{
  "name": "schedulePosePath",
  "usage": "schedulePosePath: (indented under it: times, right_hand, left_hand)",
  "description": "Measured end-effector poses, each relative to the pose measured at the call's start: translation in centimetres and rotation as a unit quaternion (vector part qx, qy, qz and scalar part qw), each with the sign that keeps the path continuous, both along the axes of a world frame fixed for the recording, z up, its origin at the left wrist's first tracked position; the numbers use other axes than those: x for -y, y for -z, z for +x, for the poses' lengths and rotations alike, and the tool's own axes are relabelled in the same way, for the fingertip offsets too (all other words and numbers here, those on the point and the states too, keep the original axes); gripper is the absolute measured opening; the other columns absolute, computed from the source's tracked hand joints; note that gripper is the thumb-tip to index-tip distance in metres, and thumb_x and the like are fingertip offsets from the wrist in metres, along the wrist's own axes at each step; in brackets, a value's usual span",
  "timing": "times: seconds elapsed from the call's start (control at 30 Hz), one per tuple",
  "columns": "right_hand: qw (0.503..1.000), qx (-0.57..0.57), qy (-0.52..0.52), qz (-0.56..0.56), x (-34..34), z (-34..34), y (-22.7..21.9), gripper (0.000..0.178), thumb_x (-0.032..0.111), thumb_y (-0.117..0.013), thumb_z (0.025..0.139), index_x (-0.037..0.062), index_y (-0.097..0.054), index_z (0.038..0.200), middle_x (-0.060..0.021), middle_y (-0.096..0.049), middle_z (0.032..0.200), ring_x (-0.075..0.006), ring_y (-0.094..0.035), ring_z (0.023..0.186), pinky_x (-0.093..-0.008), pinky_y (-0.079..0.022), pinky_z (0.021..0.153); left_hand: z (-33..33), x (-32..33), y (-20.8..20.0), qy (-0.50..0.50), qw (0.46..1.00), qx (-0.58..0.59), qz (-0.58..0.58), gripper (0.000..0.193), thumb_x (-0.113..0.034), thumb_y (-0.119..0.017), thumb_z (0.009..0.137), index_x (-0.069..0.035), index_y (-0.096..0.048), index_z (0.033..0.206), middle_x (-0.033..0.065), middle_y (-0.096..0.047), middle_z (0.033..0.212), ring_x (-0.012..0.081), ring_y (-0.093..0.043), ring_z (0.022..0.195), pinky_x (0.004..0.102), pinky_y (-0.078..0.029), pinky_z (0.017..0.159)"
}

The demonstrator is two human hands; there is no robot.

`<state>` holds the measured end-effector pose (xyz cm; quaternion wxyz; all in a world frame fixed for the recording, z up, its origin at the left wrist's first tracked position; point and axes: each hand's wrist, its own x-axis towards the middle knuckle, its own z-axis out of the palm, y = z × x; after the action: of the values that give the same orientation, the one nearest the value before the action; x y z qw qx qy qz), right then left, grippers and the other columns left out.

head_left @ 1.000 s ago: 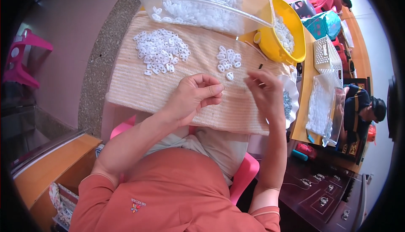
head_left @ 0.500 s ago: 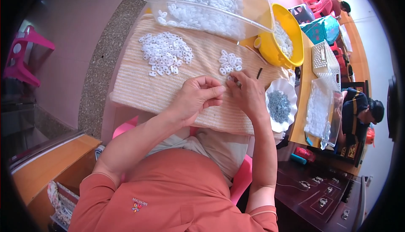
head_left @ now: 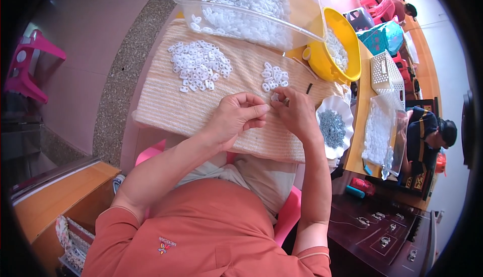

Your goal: Assembling small white plastic components by hand at a workbench.

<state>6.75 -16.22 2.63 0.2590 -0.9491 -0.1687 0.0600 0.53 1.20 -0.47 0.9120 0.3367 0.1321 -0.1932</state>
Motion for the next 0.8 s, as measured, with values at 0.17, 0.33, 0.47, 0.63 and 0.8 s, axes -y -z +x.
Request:
schedulePosePath:
  times: [0.17,0.33,0.47,0.63,0.8]
  right_hand:
    - [1.000,-0.012,-0.026,-0.006,-0.16,0.05,-0.66,0.029,0.011,-0.069,0.077,0.0001,-0.066,0.104,-0.0171,-0.066,0.081,-0.0305,-0.065,0.075,-0.0368,-0.050,0.071]
    - [0.999,-0.020,-0.028,0.004,-0.19,0.02,-0.83,0.024,0.010,-0.068,0.077,-0.0009,-0.066,0.099,-0.0173,-0.065,0.081,-0.0302,-0.065,0.076,-0.0368,-0.049,0.070]
    - [0.999,0.003,-0.044,-0.009,-0.08,0.03,-0.84,0.019,0.008,-0.068,0.077,-0.0016,-0.065,0.093,-0.0174,-0.066,0.083,-0.0300,-0.065,0.077,-0.0362,-0.049,0.070]
    - [0.999,-0.003,-0.039,0.006,-0.04,-0.13,-0.92,0.017,0.007,-0.068,0.076,-0.0020,-0.066,0.091,-0.0174,-0.066,0.084,-0.0299,-0.065,0.078,-0.0355,-0.050,0.070]
    - [0.996,0.029,-0.068,0.053,0.44,0.10,-0.48,0.015,0.002,-0.067,0.077,-0.0026,-0.066,0.091,-0.0170,-0.066,0.083,-0.0278,-0.065,0.076,-0.0333,-0.050,0.068]
  left_hand:
    - [0.03,-0.01,0.14,0.001,1.000,0.002,0.002,0.008,-0.006,-0.065,0.087,-0.004,-0.060,0.093,0.0031,-0.063,0.084,0.0098,-0.063,0.076,0.0238,-0.057,0.068]
    - [-0.03,-0.06,-0.06,0.003,1.000,0.006,0.004,0.008,-0.006,-0.065,0.087,-0.004,-0.060,0.092,0.0027,-0.063,0.084,0.0094,-0.063,0.076,0.0236,-0.057,0.068]
    - [-0.03,-0.03,-0.17,0.005,1.000,0.003,0.008,0.007,-0.006,-0.065,0.087,-0.004,-0.060,0.092,0.0027,-0.063,0.084,0.0093,-0.063,0.076,0.0239,-0.056,0.069]
    - [-0.13,0.03,-0.09,0.006,1.000,0.003,0.010,0.008,-0.006,-0.065,0.087,-0.004,-0.060,0.092,0.0026,-0.063,0.085,0.0091,-0.062,0.076,0.0239,-0.056,0.069]
    - [-0.17,0.08,-0.09,0.002,1.000,0.005,0.014,0.008,-0.006,-0.065,0.087,-0.004,-0.060,0.093,0.0025,-0.063,0.085,0.0093,-0.062,0.077,0.0240,-0.056,0.069]
